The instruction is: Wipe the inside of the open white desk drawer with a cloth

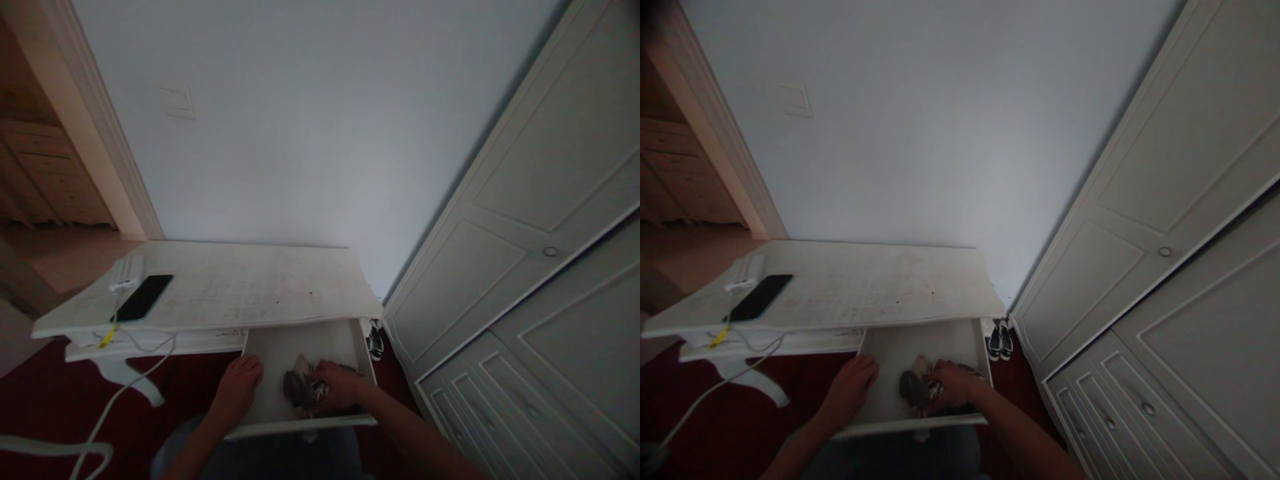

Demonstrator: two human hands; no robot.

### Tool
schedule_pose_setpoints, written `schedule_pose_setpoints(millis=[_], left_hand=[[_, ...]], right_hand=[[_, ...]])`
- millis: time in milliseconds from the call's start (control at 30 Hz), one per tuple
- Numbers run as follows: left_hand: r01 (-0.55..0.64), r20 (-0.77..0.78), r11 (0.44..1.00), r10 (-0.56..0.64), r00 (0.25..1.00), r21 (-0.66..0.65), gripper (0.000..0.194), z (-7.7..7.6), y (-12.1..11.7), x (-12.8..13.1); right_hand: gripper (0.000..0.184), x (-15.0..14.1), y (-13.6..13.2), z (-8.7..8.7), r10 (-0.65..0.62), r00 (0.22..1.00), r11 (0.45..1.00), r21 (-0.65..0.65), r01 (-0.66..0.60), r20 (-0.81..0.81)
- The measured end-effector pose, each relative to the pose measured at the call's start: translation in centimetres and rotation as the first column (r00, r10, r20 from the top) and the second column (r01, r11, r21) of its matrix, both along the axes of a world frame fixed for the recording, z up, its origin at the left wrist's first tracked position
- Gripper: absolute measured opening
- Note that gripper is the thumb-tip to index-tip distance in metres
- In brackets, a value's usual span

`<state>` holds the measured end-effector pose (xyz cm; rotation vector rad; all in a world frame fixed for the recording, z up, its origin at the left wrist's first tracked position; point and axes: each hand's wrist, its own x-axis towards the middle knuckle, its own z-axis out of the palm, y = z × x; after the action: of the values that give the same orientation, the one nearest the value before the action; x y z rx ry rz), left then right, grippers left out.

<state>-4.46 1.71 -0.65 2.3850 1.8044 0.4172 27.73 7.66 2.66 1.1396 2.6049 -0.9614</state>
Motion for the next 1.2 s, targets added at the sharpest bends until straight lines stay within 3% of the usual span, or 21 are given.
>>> schedule_pose_setpoints(millis=[233,367,467,633,700,800,900,1067,1200], left_hand=[[-0.007,-0.013,1.0,0.007,1.0,-0.011,0.029,0.2,0.0,0.2],[-0.021,-0.003,0.998,0.021,1.0,-0.056,0.03,1.2,0.1,0.3],[-0.022,0.006,0.997,0.023,1.0,-0.07,0.031,1.9,0.1,0.5],[-0.023,0.037,0.999,0.025,0.999,-0.048,0.03,2.1,0.2,0.5],[-0.018,0.047,0.999,0.02,0.999,-0.035,0.03,2.0,0.2,0.4],[-0.007,0.055,1.0,0.008,0.998,-0.015,0.031,1.7,0.1,0.2],[0.002,0.065,1.0,-0.002,0.998,0.003,0.03,1.2,0.0,0.1],[-0.003,0.069,0.999,0.001,0.998,0.038,0.029,0.2,-0.1,0.0],[-0.004,0.087,0.995,-0.004,0.996,0.096,0.031,0.1,-0.2,0.1]], right_hand=[[0.071,1.3,0.8,0.0,-0.019,0.977,0.98,0.197,-0.023,0.212],[0.069,0.2,3.0,0.1,-0.286,0.952,0.92,0.311,0.241,0.109],[0.068,-2.0,4.9,0.0,-0.44,0.898,0.839,0.361,0.406,0.013],[0.055,-8.9,6.2,-1.1,-0.526,0.848,0.766,0.397,0.505,-0.064],[0.051,-12.4,6.1,-1.6,-0.505,0.859,0.776,0.392,0.494,-0.083],[0.059,-16.7,5.4,-2.2,-0.385,0.914,0.829,0.387,0.405,-0.132],[0.07,-18.3,4.4,-2.6,-0.198,0.966,0.888,0.387,0.248,-0.164],[0.09,-14.7,3.1,-3.3,0.096,0.987,0.917,0.397,-0.038,-0.127],[0.076,-9.1,3.2,-2.7,0.069,0.993,0.922,0.387,-0.028,-0.093]])
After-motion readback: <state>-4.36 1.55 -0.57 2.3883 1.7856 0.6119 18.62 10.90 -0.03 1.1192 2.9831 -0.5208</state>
